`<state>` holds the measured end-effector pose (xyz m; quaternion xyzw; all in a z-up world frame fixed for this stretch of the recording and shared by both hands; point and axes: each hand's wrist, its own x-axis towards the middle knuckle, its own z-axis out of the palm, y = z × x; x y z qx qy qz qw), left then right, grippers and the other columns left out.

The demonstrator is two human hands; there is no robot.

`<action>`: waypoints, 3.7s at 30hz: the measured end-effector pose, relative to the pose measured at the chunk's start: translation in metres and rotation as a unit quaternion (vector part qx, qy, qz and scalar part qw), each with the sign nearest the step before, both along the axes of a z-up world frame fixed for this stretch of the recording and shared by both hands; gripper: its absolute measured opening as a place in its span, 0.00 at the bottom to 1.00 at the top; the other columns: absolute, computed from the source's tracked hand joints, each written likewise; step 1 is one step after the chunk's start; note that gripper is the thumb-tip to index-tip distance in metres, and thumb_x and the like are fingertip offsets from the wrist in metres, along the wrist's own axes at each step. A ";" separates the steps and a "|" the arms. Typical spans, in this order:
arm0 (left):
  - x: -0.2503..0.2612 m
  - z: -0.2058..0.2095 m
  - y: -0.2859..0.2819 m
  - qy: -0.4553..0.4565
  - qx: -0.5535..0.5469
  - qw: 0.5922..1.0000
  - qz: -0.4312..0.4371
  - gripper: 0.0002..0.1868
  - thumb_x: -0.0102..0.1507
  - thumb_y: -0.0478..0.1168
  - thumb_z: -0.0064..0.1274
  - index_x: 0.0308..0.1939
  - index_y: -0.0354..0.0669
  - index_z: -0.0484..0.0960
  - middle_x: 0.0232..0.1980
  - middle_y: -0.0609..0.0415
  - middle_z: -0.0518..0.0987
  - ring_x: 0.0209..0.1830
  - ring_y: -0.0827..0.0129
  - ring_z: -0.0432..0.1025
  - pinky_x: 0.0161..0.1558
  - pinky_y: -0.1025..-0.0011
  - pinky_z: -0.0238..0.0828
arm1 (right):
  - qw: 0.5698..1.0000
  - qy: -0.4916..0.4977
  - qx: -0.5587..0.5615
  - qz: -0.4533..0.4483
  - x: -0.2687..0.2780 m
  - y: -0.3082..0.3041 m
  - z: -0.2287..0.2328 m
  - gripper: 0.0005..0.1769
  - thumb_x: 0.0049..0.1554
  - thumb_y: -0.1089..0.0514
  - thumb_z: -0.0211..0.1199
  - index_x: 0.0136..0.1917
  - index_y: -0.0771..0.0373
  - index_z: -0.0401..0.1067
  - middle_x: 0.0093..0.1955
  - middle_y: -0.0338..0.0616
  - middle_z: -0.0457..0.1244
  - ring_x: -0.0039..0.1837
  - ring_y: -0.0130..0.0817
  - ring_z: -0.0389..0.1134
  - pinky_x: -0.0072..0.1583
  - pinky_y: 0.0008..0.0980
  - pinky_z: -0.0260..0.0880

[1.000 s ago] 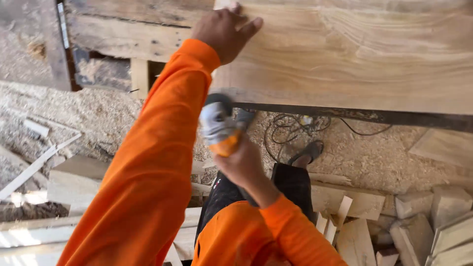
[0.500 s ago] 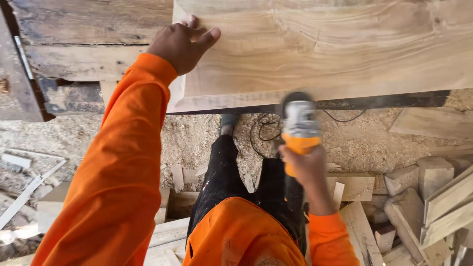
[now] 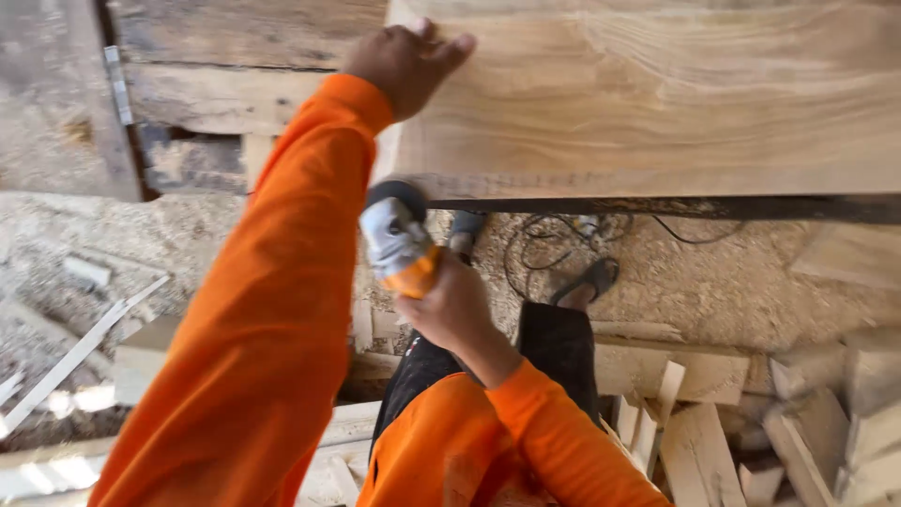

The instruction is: Sanding a wooden board using a handheld angle grinder to smooth the surface.

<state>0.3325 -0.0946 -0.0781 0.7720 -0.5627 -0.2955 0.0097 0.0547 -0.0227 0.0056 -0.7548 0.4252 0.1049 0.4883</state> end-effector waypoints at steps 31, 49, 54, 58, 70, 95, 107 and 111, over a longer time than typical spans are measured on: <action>-0.129 0.081 -0.083 -0.100 0.247 0.937 0.225 0.75 0.52 0.93 0.29 0.81 0.39 0.30 0.76 0.13 0.37 0.74 0.12 0.41 0.72 0.35 0.42 | 0.929 0.043 0.064 -0.361 -0.217 -0.206 0.029 0.19 0.45 0.58 0.74 0.52 0.59 0.80 0.37 0.45 0.72 0.32 0.31 0.70 0.33 0.31 0.73; -0.156 0.072 -0.100 -0.062 0.208 0.904 0.367 0.84 0.46 0.82 0.67 0.84 0.45 0.29 0.77 0.24 0.24 0.76 0.21 0.26 0.62 0.19 0.58 | 0.989 0.006 0.014 -0.150 -0.216 -0.241 0.010 0.13 0.43 0.53 0.75 0.42 0.56 0.80 0.37 0.39 0.74 0.35 0.28 0.74 0.39 0.30 0.79; -0.158 0.077 -0.102 -0.064 0.219 0.900 0.371 0.85 0.45 0.82 0.67 0.84 0.44 0.28 0.78 0.26 0.24 0.77 0.24 0.25 0.62 0.20 0.60 | 0.949 0.108 0.012 -0.297 -0.278 -0.316 0.014 0.13 0.43 0.54 0.75 0.44 0.53 0.81 0.37 0.37 0.72 0.34 0.27 0.71 0.38 0.29 0.73; -0.158 0.081 -0.103 -0.061 0.214 0.898 0.381 0.84 0.46 0.81 0.68 0.84 0.44 0.29 0.78 0.27 0.24 0.77 0.23 0.26 0.61 0.20 0.60 | 0.911 -0.004 0.018 -0.412 -0.314 -0.348 0.019 0.13 0.49 0.65 0.71 0.48 0.61 0.75 0.40 0.42 0.69 0.36 0.30 0.69 0.38 0.30 0.74; -0.158 0.062 -0.092 -0.062 0.176 0.906 0.379 0.87 0.45 0.82 0.73 0.84 0.46 0.28 0.77 0.23 0.22 0.77 0.21 0.25 0.62 0.22 0.59 | 0.990 0.016 0.040 -0.134 -0.177 -0.197 0.015 0.08 0.44 0.50 0.69 0.30 0.52 0.73 0.23 0.33 0.65 0.26 0.24 0.61 0.32 0.31 0.63; -0.157 0.070 -0.097 -0.079 0.201 0.909 0.357 0.85 0.41 0.83 0.58 0.83 0.40 0.29 0.77 0.23 0.26 0.75 0.18 0.25 0.75 0.25 0.37 | 0.904 0.074 0.049 -0.418 -0.327 -0.379 0.026 0.17 0.45 0.63 0.73 0.50 0.62 0.78 0.38 0.47 0.71 0.33 0.33 0.70 0.36 0.30 0.74; -0.262 0.063 -0.226 -0.085 0.145 0.921 0.350 0.80 0.44 0.79 0.68 0.84 0.49 0.39 0.78 0.20 0.30 0.78 0.21 0.31 0.65 0.25 0.57 | 0.951 -0.038 -0.005 -0.308 -0.271 -0.271 0.001 0.21 0.34 0.59 0.76 0.42 0.68 0.76 0.31 0.54 0.66 0.39 0.37 0.69 0.39 0.40 0.65; -0.275 0.063 -0.241 -0.077 0.178 0.914 0.356 0.79 0.46 0.77 0.70 0.84 0.54 0.32 0.78 0.21 0.25 0.78 0.22 0.27 0.67 0.21 0.52 | 0.984 -0.019 0.010 -0.178 -0.253 -0.277 0.009 0.29 0.34 0.52 0.75 0.48 0.63 0.72 0.38 0.60 0.69 0.48 0.65 0.73 0.46 0.55 0.71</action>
